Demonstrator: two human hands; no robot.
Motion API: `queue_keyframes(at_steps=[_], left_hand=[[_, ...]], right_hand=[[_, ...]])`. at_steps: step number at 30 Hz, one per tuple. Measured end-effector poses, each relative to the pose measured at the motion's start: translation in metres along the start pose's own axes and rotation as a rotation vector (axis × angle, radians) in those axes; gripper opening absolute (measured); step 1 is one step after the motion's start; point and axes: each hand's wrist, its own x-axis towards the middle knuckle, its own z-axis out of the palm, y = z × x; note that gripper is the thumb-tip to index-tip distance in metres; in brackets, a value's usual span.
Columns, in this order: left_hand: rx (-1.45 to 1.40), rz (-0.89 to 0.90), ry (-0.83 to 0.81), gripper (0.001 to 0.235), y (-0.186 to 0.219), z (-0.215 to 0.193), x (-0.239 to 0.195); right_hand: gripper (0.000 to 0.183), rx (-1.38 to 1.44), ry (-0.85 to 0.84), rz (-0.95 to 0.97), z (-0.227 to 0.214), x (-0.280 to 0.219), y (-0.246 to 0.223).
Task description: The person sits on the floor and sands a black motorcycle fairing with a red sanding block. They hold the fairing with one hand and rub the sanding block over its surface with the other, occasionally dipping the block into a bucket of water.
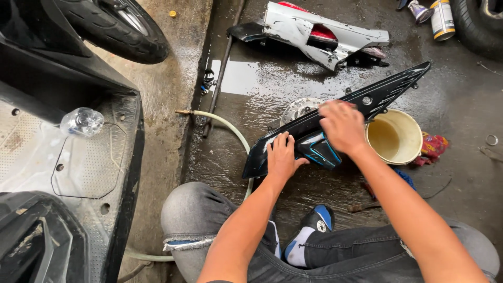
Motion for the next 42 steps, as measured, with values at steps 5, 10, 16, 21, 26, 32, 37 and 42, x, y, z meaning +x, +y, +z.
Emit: queue_keyframes(at_steps=[5,10,16,21,26,32,37,42], left_hand=[[0.016,0.02,0.01,0.099,-0.003,0.007,0.002],[-0.017,0.027,0.004,0.094,-0.01,0.02,0.001],[-0.13,0.001,-0.062,0.088,-0.01,0.008,-0.002],[-0.231,-0.016,-0.046,0.09,-0.018,0.01,0.0],[-0.267,0.02,0.023,0.09,-0.029,0.016,-0.001],[-0.253,0.019,0.047,0.105,-0.037,0.028,0.001],[-0.222,-0.022,-0.011,0.114,-0.038,0.024,0.004],[-0.195,-0.044,-0.05,0.115,-0.032,0.013,0.002]], right_hand=[[0.048,0.253,-0.394,0.292,-0.009,-0.012,0.004],[0.044,0.155,-0.184,-0.016,0.002,-0.015,-0.063],[0.053,0.302,-0.651,0.069,-0.01,-0.016,-0.044],[0.053,0.394,-0.491,0.417,-0.019,-0.028,0.019],[0.054,0.245,-0.26,0.231,0.002,-0.041,-0.014],[0.056,0.388,-0.593,0.187,-0.007,-0.035,-0.03],[0.052,0.369,-0.453,0.387,-0.01,-0.018,0.019],[0.055,0.442,-0.323,0.63,-0.002,-0.025,0.024]])
